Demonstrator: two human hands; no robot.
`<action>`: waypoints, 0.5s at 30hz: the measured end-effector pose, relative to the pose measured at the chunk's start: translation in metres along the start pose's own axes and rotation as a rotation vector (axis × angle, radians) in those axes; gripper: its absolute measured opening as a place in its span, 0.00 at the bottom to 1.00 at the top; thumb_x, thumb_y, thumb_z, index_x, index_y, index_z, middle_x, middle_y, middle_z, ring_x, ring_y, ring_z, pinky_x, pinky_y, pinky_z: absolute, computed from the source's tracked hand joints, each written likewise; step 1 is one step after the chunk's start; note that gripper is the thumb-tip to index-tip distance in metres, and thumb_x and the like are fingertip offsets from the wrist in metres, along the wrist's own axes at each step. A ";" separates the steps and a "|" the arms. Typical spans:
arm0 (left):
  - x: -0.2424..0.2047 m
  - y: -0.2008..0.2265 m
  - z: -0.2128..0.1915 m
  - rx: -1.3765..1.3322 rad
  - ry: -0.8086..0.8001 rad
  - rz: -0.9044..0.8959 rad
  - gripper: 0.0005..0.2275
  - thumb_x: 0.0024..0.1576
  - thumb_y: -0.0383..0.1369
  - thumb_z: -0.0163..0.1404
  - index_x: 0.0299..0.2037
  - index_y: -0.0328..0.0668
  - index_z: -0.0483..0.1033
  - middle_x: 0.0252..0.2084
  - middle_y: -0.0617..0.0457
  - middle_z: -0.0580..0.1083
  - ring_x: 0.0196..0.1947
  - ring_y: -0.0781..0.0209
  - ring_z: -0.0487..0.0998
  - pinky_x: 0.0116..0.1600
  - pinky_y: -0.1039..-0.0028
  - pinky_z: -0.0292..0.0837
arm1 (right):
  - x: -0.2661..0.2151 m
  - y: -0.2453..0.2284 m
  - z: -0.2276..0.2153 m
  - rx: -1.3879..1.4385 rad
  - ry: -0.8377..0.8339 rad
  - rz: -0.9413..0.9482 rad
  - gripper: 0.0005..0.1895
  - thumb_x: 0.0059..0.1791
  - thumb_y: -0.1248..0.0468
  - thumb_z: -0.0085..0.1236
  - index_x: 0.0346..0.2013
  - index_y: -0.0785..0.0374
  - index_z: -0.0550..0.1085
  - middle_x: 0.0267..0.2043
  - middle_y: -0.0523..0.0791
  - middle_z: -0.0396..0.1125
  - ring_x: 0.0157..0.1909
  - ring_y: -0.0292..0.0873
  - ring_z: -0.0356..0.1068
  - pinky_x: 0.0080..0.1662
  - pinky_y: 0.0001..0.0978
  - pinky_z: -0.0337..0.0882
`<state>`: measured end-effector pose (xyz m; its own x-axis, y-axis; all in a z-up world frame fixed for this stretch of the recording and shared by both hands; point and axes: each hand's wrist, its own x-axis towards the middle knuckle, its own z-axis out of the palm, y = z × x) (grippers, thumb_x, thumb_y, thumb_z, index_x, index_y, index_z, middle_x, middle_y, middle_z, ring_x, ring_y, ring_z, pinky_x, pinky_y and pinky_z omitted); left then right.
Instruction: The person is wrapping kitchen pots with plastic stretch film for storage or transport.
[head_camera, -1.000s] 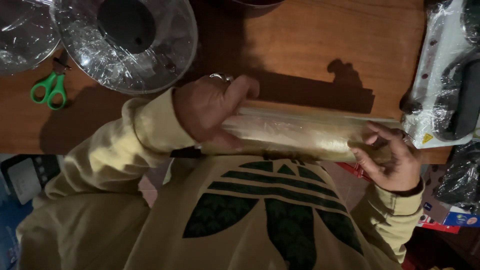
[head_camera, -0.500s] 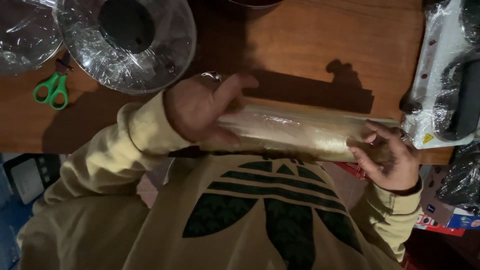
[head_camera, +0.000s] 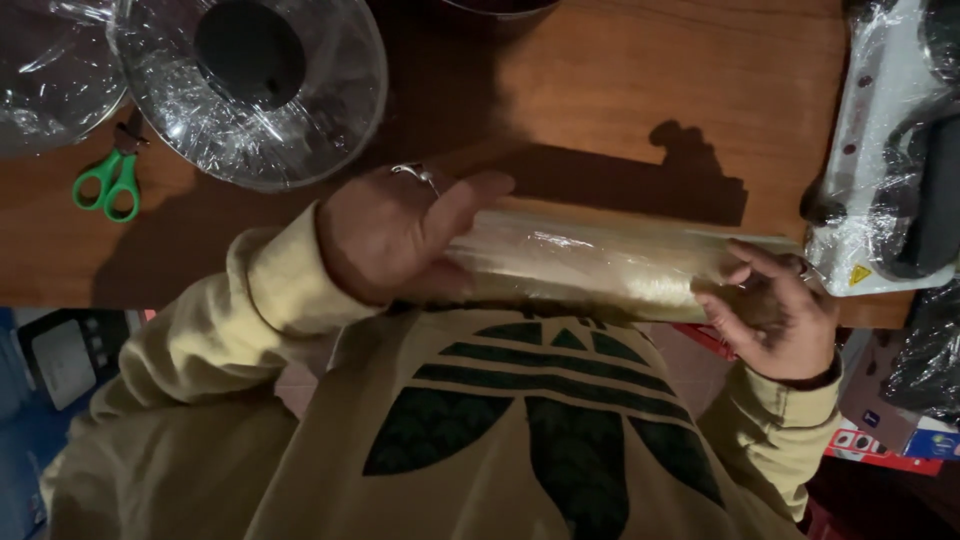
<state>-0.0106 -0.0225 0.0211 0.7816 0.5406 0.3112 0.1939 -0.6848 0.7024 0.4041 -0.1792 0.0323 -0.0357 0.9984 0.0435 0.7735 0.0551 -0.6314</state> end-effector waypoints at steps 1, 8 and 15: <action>0.001 -0.002 0.000 -0.031 -0.026 -0.011 0.36 0.50 0.37 0.64 0.67 0.30 0.62 0.39 0.41 0.78 0.39 0.42 0.81 0.43 0.59 0.76 | 0.000 0.001 0.001 0.008 0.005 -0.016 0.26 0.51 0.72 0.67 0.63 0.72 0.71 0.40 0.45 0.70 0.37 0.34 0.73 0.41 0.23 0.74; -0.003 -0.013 0.008 0.180 -0.010 -0.020 0.41 0.53 0.42 0.63 0.71 0.26 0.55 0.28 0.40 0.76 0.22 0.43 0.77 0.30 0.57 0.72 | -0.003 0.002 0.001 0.082 -0.008 0.031 0.26 0.50 0.74 0.64 0.63 0.73 0.69 0.42 0.46 0.70 0.38 0.35 0.75 0.42 0.25 0.75; -0.004 -0.007 0.000 0.298 -0.024 0.010 0.29 0.60 0.28 0.53 0.72 0.34 0.59 0.22 0.47 0.73 0.21 0.52 0.75 0.26 0.66 0.70 | 0.001 0.004 0.001 0.031 -0.005 -0.025 0.27 0.50 0.73 0.65 0.62 0.74 0.69 0.40 0.47 0.72 0.38 0.36 0.76 0.39 0.26 0.77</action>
<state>-0.0156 -0.0200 0.0152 0.7973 0.5241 0.2994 0.3491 -0.8050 0.4797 0.4065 -0.1782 0.0290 -0.0578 0.9968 0.0555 0.7521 0.0800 -0.6542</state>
